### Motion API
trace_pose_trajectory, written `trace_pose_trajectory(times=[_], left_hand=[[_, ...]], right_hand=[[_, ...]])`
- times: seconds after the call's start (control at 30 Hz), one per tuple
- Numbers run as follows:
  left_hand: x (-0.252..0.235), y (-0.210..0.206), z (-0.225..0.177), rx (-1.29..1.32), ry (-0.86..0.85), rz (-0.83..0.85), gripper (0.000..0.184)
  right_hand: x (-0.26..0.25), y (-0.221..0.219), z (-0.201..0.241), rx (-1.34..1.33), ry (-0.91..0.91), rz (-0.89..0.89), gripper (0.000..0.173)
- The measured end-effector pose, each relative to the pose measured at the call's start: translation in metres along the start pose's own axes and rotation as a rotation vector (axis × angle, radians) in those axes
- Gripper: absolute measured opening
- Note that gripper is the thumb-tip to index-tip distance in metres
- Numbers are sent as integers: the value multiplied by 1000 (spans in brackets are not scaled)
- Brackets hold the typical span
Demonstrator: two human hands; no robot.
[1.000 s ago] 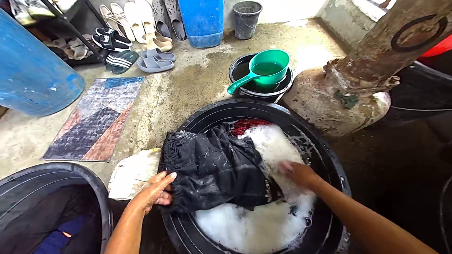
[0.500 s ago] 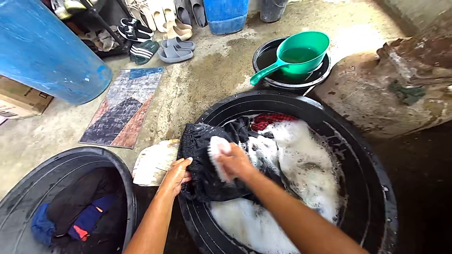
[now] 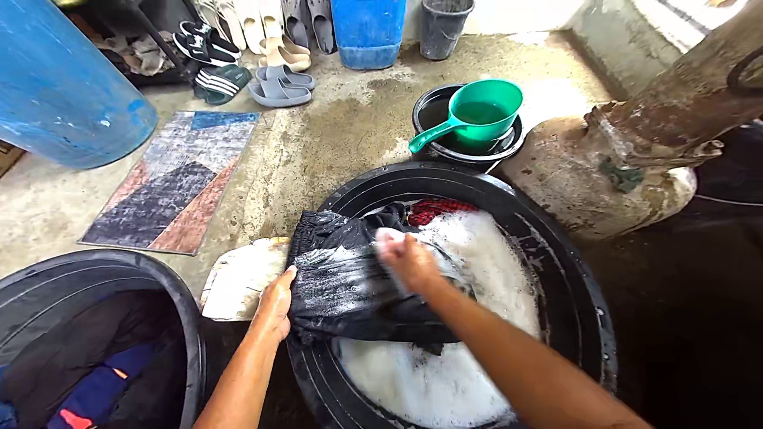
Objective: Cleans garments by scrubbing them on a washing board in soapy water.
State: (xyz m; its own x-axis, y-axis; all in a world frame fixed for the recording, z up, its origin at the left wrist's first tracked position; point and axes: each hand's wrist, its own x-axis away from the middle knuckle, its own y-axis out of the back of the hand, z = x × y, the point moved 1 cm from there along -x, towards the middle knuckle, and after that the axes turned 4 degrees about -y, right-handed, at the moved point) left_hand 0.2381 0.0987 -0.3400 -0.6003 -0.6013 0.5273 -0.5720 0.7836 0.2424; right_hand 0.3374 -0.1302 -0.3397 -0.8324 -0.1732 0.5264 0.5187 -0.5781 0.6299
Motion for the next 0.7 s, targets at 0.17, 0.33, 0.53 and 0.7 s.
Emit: trace_pose_trajectory(times=[0.17,0.33,0.53,0.7], left_hand=[[2,9,0,99,12,41,39],[7,15,2,139,55,159,45],[4,6,-4,-549,-87,497,34],[5,15,10,-10,-182,267,23]], right_hand=[[13,-81,83,-89,328,129,54],[-51,-15,-57,123,50,-68,54],[-32,16,-28,-87,-15,-31,57],[19,-66,48,-285,261,92,52]])
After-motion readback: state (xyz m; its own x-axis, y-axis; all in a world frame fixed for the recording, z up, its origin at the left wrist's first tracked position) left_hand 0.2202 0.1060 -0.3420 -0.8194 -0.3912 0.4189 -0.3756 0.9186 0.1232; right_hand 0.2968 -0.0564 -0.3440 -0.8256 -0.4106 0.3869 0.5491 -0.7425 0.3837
